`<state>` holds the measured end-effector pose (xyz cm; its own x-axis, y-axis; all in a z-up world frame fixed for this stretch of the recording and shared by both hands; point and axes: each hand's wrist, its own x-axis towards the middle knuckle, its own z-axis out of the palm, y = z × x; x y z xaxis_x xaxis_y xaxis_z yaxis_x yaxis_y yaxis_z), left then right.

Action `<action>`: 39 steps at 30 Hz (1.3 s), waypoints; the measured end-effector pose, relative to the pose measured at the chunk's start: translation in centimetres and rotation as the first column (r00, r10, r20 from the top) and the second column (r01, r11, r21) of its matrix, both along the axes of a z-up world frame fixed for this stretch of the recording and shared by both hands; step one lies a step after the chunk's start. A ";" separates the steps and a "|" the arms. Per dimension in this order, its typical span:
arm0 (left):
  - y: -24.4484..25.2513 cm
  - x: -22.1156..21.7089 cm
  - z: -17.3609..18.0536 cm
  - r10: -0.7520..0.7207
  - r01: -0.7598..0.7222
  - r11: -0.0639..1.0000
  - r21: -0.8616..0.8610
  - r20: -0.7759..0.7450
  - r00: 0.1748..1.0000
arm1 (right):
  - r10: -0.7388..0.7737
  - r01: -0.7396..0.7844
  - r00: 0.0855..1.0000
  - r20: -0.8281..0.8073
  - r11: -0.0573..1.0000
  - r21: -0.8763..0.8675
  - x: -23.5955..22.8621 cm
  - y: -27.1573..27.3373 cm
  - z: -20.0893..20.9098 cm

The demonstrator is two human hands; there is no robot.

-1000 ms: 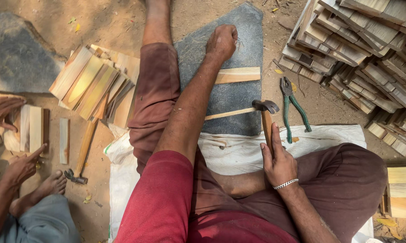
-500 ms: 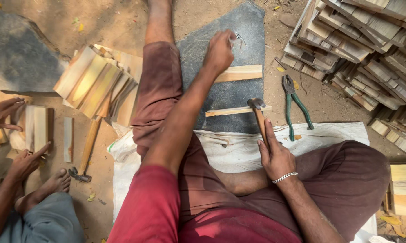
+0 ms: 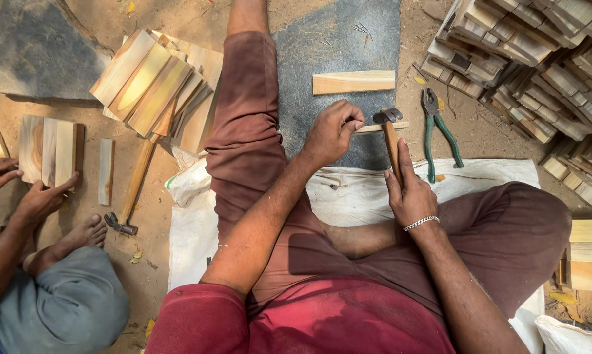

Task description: The person sits on the ground and assembles small wooden frames by nailing thin wooden strips together using a hammer. They repeatedly pick up pieces, align them, hammer nails, and place the finished frames aside.

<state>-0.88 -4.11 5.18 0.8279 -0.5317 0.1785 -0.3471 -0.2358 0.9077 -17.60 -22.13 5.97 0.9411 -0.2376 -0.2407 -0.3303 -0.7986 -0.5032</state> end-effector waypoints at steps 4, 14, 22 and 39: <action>0.1 0.2 -0.1 -0.013 0.011 0.997 0.077 0.025 1.000 | -0.013 0.014 0.999 -0.043 1.000 0.019 0.3 0.1 0.0; 0.0 -0.5 -0.2 -0.010 0.001 0.990 0.144 0.062 0.998 | -0.003 0.002 0.999 -0.036 1.000 -0.006 -0.2 0.1 -0.3; -0.1 -0.5 -0.7 -0.023 0.001 0.983 0.186 0.118 0.993 | -0.007 0.007 0.999 -0.042 1.000 -0.006 -0.1 0.0 -0.9; -0.3 -1.0 -0.6 0.027 -0.066 0.988 0.138 0.272 0.962 | 0.203 -0.147 0.942 0.267 0.966 -0.214 -2.2 0.2 6.3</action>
